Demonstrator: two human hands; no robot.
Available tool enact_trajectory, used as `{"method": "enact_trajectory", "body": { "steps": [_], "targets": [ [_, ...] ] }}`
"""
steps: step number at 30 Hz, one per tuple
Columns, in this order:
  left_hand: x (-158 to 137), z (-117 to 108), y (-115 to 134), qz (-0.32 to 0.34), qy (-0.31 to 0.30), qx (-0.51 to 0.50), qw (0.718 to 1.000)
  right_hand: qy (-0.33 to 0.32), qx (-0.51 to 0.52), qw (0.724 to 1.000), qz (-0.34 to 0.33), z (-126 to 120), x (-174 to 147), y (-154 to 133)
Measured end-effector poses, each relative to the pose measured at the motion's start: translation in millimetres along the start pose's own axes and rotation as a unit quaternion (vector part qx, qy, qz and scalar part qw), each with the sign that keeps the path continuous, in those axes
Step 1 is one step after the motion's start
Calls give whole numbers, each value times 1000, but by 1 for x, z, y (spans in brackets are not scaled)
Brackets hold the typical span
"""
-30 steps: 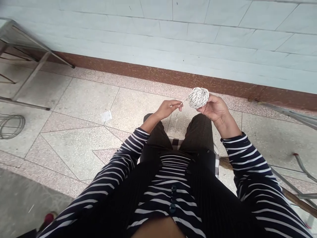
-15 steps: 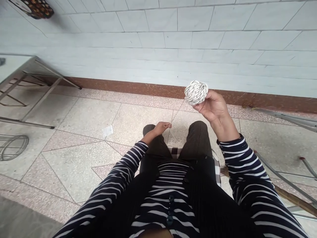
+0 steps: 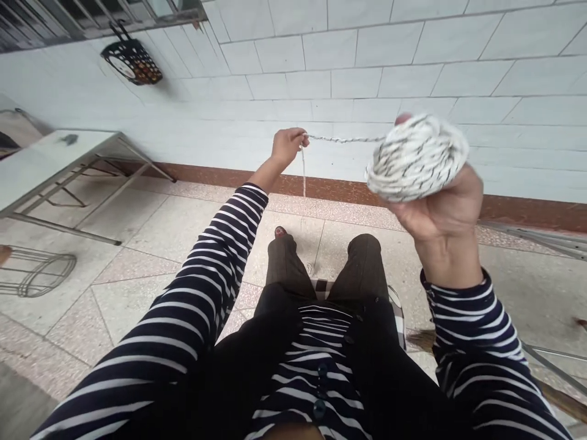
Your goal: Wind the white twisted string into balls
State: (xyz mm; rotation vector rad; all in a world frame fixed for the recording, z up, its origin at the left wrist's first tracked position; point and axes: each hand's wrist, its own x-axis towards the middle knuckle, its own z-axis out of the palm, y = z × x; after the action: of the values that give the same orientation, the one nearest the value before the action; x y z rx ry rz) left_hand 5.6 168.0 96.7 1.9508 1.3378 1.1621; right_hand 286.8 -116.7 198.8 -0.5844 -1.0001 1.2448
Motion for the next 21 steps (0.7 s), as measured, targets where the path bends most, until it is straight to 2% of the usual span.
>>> {"method": "enact_trajectory", "body": {
  "steps": [2,4,7,9,11,13,15,17,21],
  "targets": [
    [-1,9,-1,-16,-4,3,1000,10,38,999,29,-9,-10,12],
    [-24,29,-11,-52,-49,25,997,21,53,996,66,-17,-16,26],
    [-88,72,-31,-107,-190,65,974,29,31,992,121,-28,-18,55],
    [-138,101,-38,-121,-232,50,964,23,18,986,166,-35,-17,82],
    [-183,126,-36,-127,-266,7,955,16,-1,977,214,-41,-17,112],
    [-215,140,-28,-136,-275,-153,939,17,-8,969,248,-48,-21,140],
    [-235,143,-18,-137,-265,-277,913,24,-5,961,277,-56,-26,158],
    [-243,137,-9,-147,-259,-326,897,37,1,952,304,-65,-31,168],
    [-242,118,-5,-158,-258,-259,917,59,23,939,337,-81,-35,171]
  ]
}}
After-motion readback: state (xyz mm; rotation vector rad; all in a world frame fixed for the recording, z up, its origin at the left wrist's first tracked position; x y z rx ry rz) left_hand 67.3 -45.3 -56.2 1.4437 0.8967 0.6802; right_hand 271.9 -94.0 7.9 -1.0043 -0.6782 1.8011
